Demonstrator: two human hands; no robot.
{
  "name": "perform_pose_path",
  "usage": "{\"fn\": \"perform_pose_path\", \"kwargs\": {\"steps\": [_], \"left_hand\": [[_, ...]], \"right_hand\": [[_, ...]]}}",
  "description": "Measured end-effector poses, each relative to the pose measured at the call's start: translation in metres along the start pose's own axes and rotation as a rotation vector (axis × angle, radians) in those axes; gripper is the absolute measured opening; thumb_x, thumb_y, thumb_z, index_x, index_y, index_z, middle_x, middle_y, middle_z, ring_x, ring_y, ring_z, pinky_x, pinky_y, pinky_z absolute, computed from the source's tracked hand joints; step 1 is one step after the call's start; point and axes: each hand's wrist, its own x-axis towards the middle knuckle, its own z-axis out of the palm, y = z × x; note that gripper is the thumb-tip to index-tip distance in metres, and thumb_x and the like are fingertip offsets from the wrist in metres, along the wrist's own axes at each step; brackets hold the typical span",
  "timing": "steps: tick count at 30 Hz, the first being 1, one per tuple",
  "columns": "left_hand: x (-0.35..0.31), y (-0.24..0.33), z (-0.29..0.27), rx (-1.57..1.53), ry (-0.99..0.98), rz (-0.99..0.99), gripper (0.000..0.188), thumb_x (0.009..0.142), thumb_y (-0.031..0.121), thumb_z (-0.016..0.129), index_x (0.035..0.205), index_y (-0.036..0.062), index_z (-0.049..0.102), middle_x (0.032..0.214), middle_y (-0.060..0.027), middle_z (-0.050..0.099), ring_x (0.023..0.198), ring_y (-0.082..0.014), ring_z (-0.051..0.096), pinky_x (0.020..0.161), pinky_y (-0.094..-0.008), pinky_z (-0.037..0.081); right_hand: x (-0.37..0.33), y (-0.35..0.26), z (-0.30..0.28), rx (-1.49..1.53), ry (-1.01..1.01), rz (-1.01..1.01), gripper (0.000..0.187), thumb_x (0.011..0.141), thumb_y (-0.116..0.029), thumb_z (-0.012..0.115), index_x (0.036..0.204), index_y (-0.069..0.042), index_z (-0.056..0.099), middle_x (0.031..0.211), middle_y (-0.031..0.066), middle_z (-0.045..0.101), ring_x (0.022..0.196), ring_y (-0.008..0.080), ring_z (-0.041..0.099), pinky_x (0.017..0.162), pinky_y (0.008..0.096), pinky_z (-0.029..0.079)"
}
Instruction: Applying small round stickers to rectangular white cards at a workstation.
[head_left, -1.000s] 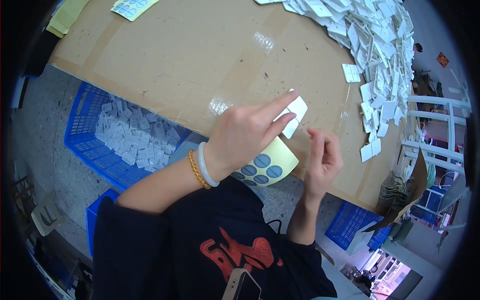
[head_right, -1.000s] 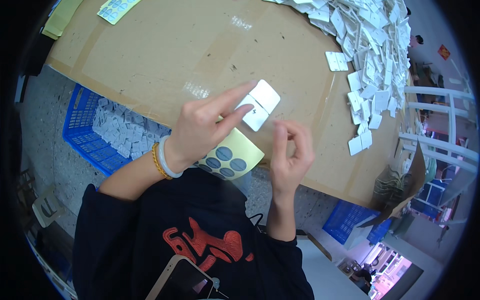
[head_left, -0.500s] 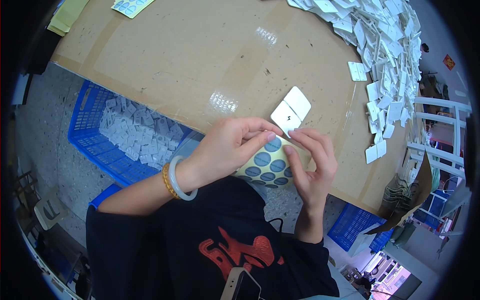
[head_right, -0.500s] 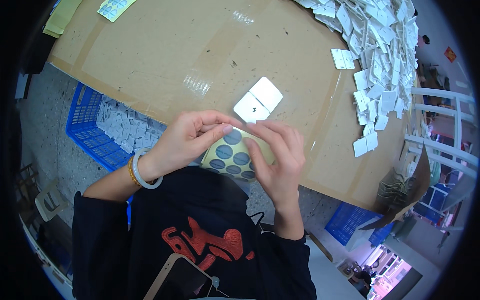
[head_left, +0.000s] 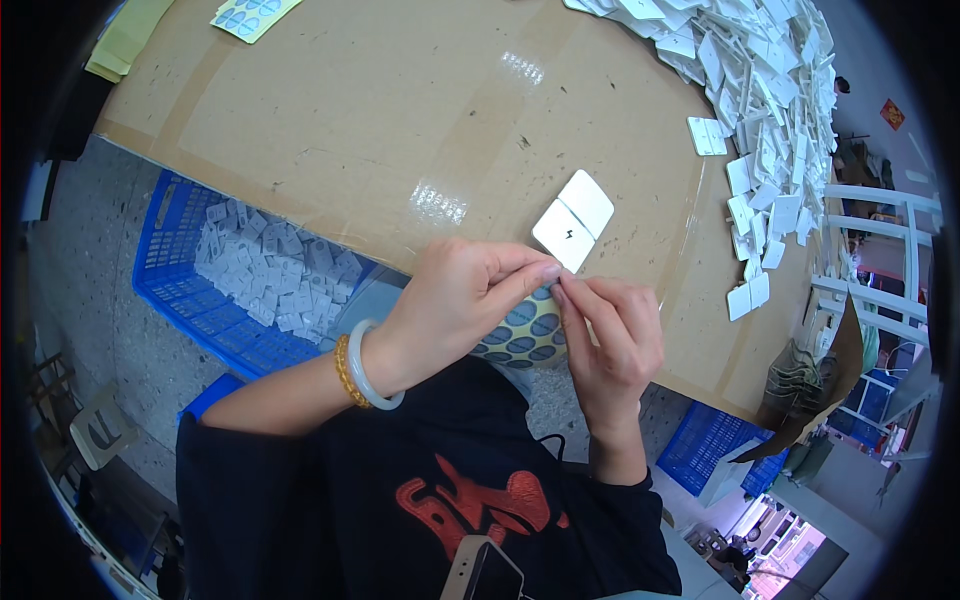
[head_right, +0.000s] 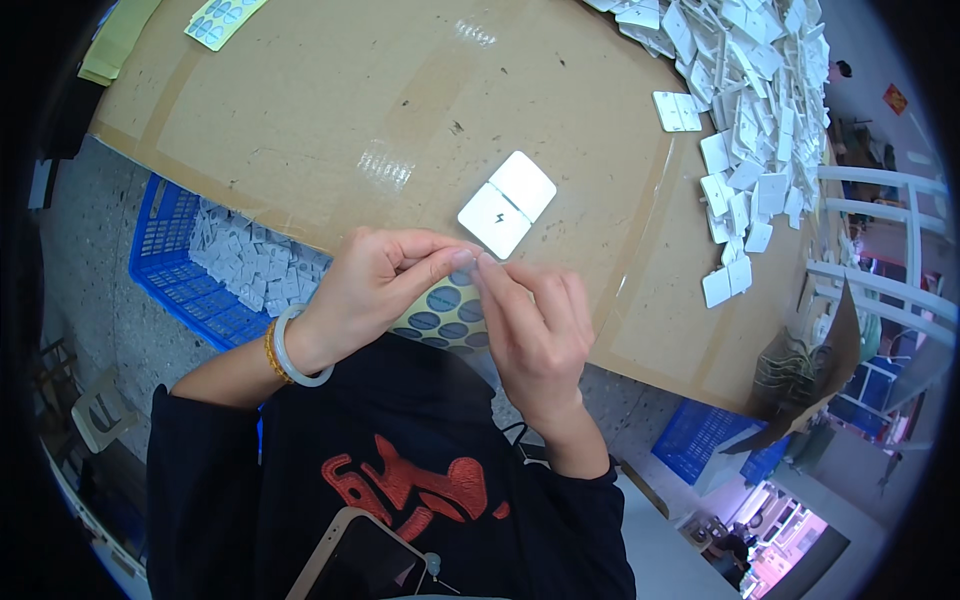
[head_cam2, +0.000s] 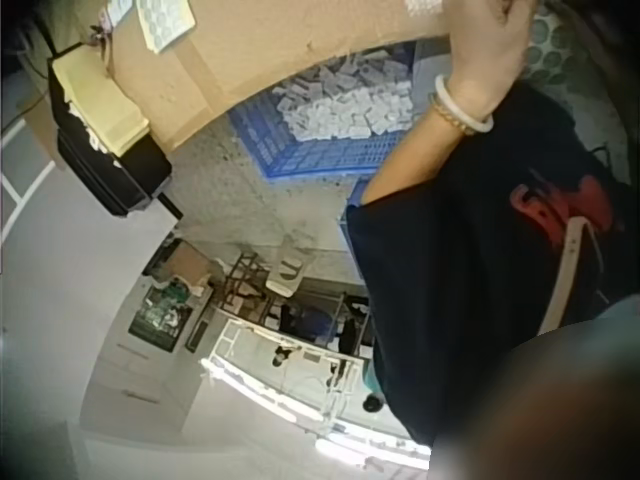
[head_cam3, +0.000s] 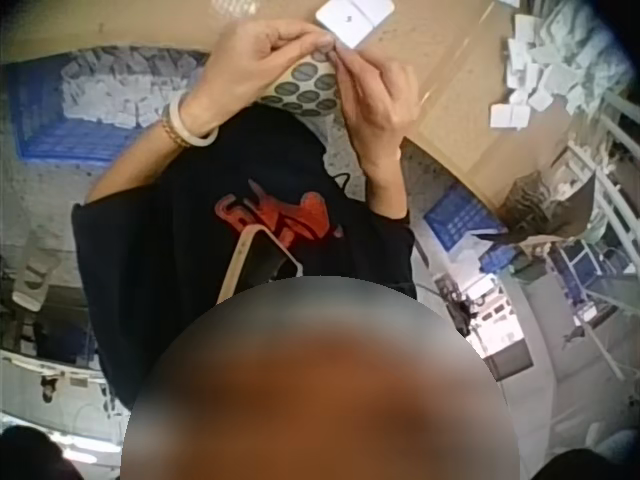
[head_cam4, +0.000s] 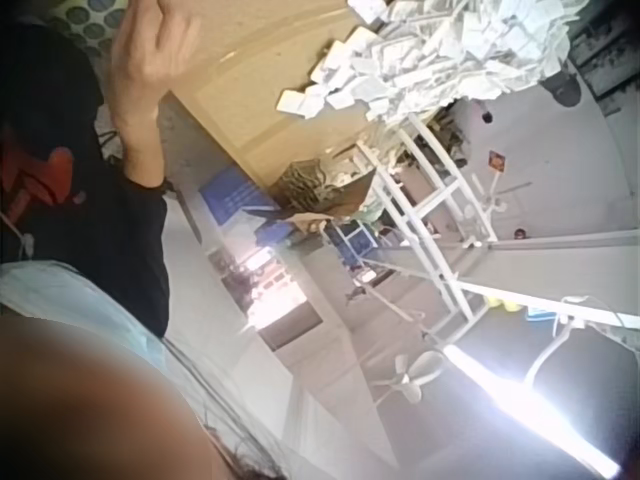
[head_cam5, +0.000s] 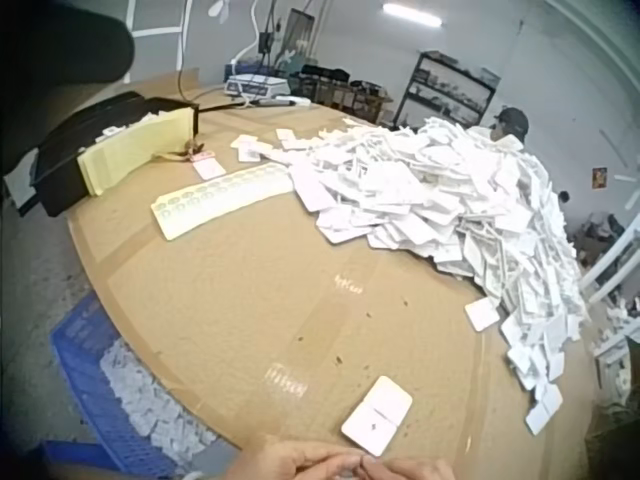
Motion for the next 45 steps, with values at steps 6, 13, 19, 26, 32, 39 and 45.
{"fn": "perform_pose_path", "kwargs": {"steps": [6,13,19,26,32,39,45], "left_hand": [[0.002,0.003,-0.001,0.019,-0.012,-0.116,0.025,0.100,0.016,0.059,0.109,-0.0035,0.072,0.091,-0.0055,0.075,0.085,-0.0033,0.062,0.073,-0.0208,0.052],[-0.001,0.000,0.002,-0.073,-0.008,-0.006,0.026,0.101,0.016,0.059,0.113,-0.0030,0.071,0.095,-0.0071,0.075,0.088,-0.0039,0.062,0.075,-0.0221,0.052],[-0.001,0.000,-0.001,-0.047,-0.041,-0.015,0.026,0.101,0.017,0.058,0.115,-0.0016,0.071,0.094,-0.0075,0.075,0.088,-0.0039,0.062,0.075,-0.0224,0.052],[-0.002,-0.008,-0.001,-0.174,-0.040,-0.092,0.026,0.102,0.017,0.056,0.112,-0.0020,0.071,0.091,-0.0050,0.073,0.084,-0.0048,0.062,0.072,-0.0215,0.051],[-0.014,0.001,-0.003,-0.018,-0.068,0.010,0.019,0.096,0.012,0.062,0.108,0.0005,0.069,0.087,-0.0044,0.069,0.070,-0.0094,0.064,0.066,-0.0250,0.052],[-0.029,-0.025,-0.012,0.829,0.036,0.664,0.033,0.081,0.009,0.069,0.114,0.0055,0.071,0.117,-0.0041,0.068,0.064,-0.0147,0.064,0.057,-0.0280,0.052],[-0.036,-0.049,-0.007,0.779,0.083,0.930,0.027,0.079,0.008,0.069,0.106,0.0098,0.074,0.113,-0.0017,0.072,0.056,-0.0057,0.055,0.048,-0.0208,0.039]], "right_hand": [[-0.008,-0.003,0.004,-0.127,-0.024,-0.085,0.023,0.074,0.004,0.079,0.095,-0.003,0.075,0.086,0.0077,0.066,0.076,0.0205,0.062,0.066,0.0309,0.050],[-0.011,-0.002,0.010,0.026,0.071,0.092,0.025,0.077,0.004,0.078,0.100,-0.001,0.073,0.089,0.0090,0.066,0.075,0.0213,0.064,0.064,0.0301,0.052],[-0.011,-0.007,0.009,-0.050,0.081,0.017,0.025,0.076,0.006,0.079,0.099,-0.001,0.074,0.088,0.0097,0.067,0.077,0.0206,0.066,0.067,0.0291,0.054],[-0.013,-0.008,-0.003,0.158,-0.075,0.025,0.024,0.076,0.007,0.077,0.098,-0.001,0.071,0.093,0.0105,0.066,0.084,0.0186,0.065,0.067,0.0280,0.052],[0.018,0.045,0.005,0.287,0.082,0.326,0.053,0.088,-0.002,0.068,0.136,-0.001,0.048,0.126,0.0172,0.061,0.121,0.0219,0.056,0.104,0.0359,0.042],[-0.006,0.024,0.030,0.331,-0.155,0.254,0.066,0.088,-0.004,0.069,0.143,-0.002,0.035,0.130,0.0199,0.060,0.129,0.0284,0.053,0.112,0.0405,0.036],[0.003,0.048,0.003,0.882,0.030,0.510,0.034,0.093,-0.004,0.064,0.124,-0.002,0.051,0.096,0.0067,0.064,0.091,0.0141,0.062,0.079,0.0270,0.049]]}}
